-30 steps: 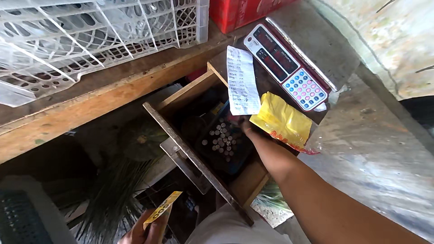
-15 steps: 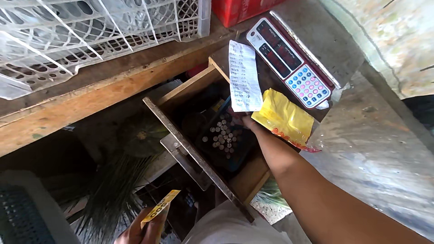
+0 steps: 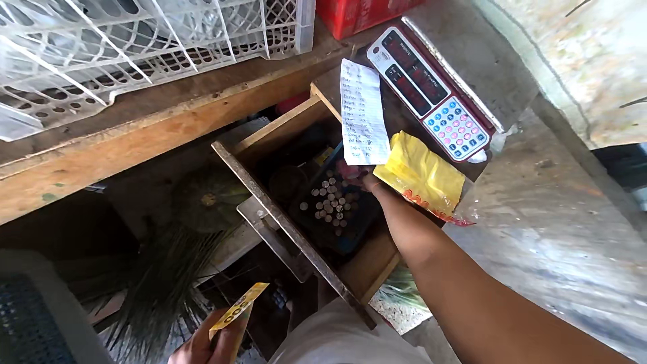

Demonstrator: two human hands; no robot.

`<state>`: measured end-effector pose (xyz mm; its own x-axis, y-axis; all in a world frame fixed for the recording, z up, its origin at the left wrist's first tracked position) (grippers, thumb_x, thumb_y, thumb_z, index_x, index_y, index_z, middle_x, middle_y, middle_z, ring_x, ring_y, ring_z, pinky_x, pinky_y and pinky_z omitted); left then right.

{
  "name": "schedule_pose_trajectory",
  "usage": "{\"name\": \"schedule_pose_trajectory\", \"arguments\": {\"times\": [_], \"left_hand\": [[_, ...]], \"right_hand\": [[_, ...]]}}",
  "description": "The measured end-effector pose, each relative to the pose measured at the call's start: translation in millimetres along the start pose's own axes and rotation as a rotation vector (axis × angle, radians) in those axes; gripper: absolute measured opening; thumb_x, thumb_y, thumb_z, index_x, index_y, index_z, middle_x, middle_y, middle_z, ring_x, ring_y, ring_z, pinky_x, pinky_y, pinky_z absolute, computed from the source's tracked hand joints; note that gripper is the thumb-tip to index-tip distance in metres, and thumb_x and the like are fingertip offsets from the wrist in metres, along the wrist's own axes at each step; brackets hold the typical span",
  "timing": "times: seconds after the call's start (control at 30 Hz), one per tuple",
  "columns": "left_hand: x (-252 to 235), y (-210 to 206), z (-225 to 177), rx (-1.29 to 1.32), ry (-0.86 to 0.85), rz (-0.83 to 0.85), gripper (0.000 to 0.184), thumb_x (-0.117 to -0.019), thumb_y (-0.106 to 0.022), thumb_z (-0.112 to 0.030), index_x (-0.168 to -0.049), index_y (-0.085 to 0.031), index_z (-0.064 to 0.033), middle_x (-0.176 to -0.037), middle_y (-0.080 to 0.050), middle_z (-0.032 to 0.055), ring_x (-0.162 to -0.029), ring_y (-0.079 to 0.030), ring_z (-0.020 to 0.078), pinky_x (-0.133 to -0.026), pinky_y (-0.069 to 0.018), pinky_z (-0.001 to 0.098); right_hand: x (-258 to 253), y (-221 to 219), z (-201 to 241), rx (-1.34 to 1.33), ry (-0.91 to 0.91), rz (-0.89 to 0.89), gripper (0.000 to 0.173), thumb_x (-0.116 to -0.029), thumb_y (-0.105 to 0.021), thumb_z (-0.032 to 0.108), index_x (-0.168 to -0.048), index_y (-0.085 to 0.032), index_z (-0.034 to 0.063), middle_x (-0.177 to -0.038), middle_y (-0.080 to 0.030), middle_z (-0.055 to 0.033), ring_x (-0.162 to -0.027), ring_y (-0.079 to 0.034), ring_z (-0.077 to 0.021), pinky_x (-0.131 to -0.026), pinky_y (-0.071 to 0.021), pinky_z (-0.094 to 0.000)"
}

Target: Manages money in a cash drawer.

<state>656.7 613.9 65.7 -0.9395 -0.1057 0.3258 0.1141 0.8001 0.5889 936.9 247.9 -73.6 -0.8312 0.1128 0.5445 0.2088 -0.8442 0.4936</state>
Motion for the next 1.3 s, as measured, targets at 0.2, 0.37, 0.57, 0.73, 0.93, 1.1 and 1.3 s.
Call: {"name": "schedule_pose_trajectory", "arguments": {"times": [0.2,0.37,0.57,0.73,0.93,1.1,1.3], "left_hand": [[-1.3,1.2,0.8,0.012,0.002,0.005,0.033,-0.1022,-0.052,-0.016,-0.107,-0.067,0.0126,-0.079,-0.069,0.0190,-0.068,-0.066,0.0181,-0.067,-0.0553,0.0390],[-2.4,1.0,-0.7,0.001,-0.007,0.000,0.032,-0.1018,-0.053,-0.017,-0.106,-0.067,0.0117,-0.078,-0.069,0.0183,-0.068,-0.067,0.0176,-0.067,-0.0553,0.0390],[-5.7,2.7,-4.5,0.002,-0.005,0.001,0.033,-0.1016,-0.053,-0.017,-0.106,-0.067,0.0120,-0.078,-0.069,0.0202,-0.067,-0.067,0.0201,-0.066,-0.0552,0.0414],[-4.7,5.3,-4.9,-0.027,0.010,0.017,0.033,-0.1019,-0.053,-0.017,-0.108,-0.067,0.0114,-0.080,-0.069,0.0223,-0.069,-0.068,0.0262,-0.067,-0.0551,0.0461],[-2.9,7.2,-8.7,-0.035,0.011,0.003,0.034,-0.1016,-0.053,-0.020,-0.108,-0.068,0.0094,-0.079,-0.070,0.0222,-0.070,-0.069,0.0300,-0.067,-0.0544,0.0511],[-7.7,7.7,-14.5,-0.013,-0.032,-0.024,0.034,-0.1016,-0.053,-0.021,-0.107,-0.069,0.0085,-0.079,-0.070,0.0215,-0.069,-0.069,0.0298,-0.067,-0.0545,0.0511],[-6.2,11.3,-11.0,-0.029,-0.038,-0.045,0.035,-0.1013,-0.054,-0.022,-0.105,-0.069,0.0091,-0.078,-0.069,0.0214,-0.069,-0.068,0.0281,-0.066,-0.0541,0.0497]], "right_hand": [[63.5,-4.7,102.4,0.628,-0.105,0.368,0.047,-0.1081,-0.049,0.007,-0.152,-0.039,-0.0065,-0.156,-0.043,-0.0231,-0.145,-0.043,-0.0235,-0.119,-0.0309,-0.0305],[2.1,1.5,8.9,0.102,-0.069,0.166,0.045,-0.1098,-0.048,0.015,-0.150,-0.042,-0.0056,-0.149,-0.051,-0.0247,-0.137,-0.053,-0.0282,-0.112,-0.0437,-0.0357],[78.6,8.2,83.8,0.048,-0.158,-0.070,0.036,-0.1084,-0.044,0.002,-0.141,-0.049,-0.0137,-0.144,-0.054,-0.0303,-0.133,-0.054,-0.0340,-0.113,-0.0388,-0.0399],[76.4,2.8,97.6,0.392,-0.233,-0.024,0.038,-0.1057,-0.052,0.002,-0.139,-0.050,-0.0156,-0.144,-0.052,-0.0336,-0.138,-0.050,-0.0415,-0.118,-0.0346,-0.0470],[15.7,7.4,-8.4,0.272,0.045,0.125,0.032,-0.0968,-0.069,0.017,-0.125,-0.068,0.0023,-0.129,-0.066,-0.0206,-0.123,-0.060,-0.0332,-0.102,-0.0484,-0.0534],[35.6,-4.5,5.3,0.231,-0.123,0.161,0.031,-0.0939,-0.071,0.014,-0.124,-0.071,0.0095,-0.127,-0.069,-0.0133,-0.121,-0.063,-0.0280,-0.105,-0.0479,-0.0534],[35.0,0.8,12.8,0.380,0.057,0.137,0.038,-0.0940,-0.070,0.007,-0.132,-0.065,0.0039,-0.131,-0.066,-0.0181,-0.125,-0.062,-0.0301,-0.110,-0.0467,-0.0506]]}}
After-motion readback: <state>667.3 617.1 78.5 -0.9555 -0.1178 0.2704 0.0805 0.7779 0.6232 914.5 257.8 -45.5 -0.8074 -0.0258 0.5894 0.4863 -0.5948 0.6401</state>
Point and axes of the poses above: each hand's wrist, its own x-axis away from the middle knuckle, its own y-axis out of the back of the hand, z = x × y, the point moved 5 cm from there along -x, towards the middle knuckle
